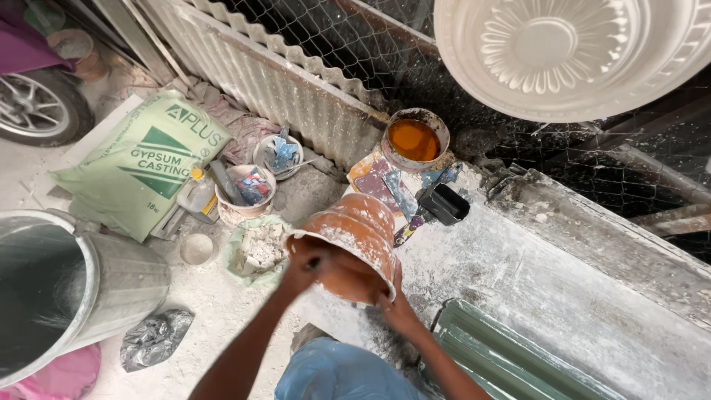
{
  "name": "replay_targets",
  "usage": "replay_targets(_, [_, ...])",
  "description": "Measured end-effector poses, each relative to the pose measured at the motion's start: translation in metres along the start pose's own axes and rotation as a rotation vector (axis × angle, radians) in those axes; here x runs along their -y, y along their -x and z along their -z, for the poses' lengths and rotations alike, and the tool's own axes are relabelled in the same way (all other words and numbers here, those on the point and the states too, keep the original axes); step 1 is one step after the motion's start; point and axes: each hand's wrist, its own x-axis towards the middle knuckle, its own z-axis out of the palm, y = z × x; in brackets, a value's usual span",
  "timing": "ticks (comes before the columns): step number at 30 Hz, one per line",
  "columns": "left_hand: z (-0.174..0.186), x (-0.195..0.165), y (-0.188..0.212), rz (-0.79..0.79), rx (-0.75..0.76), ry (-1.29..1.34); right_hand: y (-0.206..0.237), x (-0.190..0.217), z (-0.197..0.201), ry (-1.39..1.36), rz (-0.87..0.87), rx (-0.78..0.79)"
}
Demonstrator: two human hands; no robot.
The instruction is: The person breaks and mixes white gypsum pieces in a bucket, then uses a brush to apply an orange liquid coating onto a long green corrugated panel. The person handles the gypsum by hand and uses a brush for the coating application.
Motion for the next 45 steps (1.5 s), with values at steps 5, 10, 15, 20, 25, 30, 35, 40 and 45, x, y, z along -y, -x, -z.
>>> replay_targets(5, [-0.013, -0.009, 0.013, -0.145, -0.449, 0.505, -0.006, 0.017, -0.010, 0.090, 0.164, -0.034])
replay_targets(10, [-0.041, -0.039, 0.031, -0.011, -0.126, 0.311, 0.020, 0.058, 0.050, 0.396, 0.113, 0.200])
replay_targets(15, [0.012, -0.023, -0.027, -0.118, 0.040, -0.230, 0.013, 0.056, 0.047, 0.282, -0.094, 0.041])
replay_targets(20, [-0.038, -0.045, -0.043, 0.036, -0.232, 0.634, 0.008, 0.019, 0.003, 0.126, 0.206, -0.010])
replay_targets(25, [-0.063, -0.048, -0.024, -0.159, -0.187, 0.113, 0.014, 0.006, 0.005, 0.054, -0.235, -0.001])
replay_targets(30, [0.010, -0.012, -0.003, 0.033, -0.068, -0.051, 0.018, -0.007, -0.001, 0.021, -0.031, -0.051])
replay_targets(35, [-0.064, -0.054, 0.049, 0.003, -0.236, 0.633, 0.014, -0.012, -0.004, 0.079, 0.048, -0.085])
replay_targets(40, [-0.068, -0.032, 0.042, 0.112, -0.095, 0.539, 0.012, -0.011, 0.008, 0.057, -0.029, -0.033])
replay_targets(45, [0.022, -0.003, 0.035, 0.030, -0.262, -0.179, 0.013, -0.015, 0.003, 0.032, 0.105, -0.060])
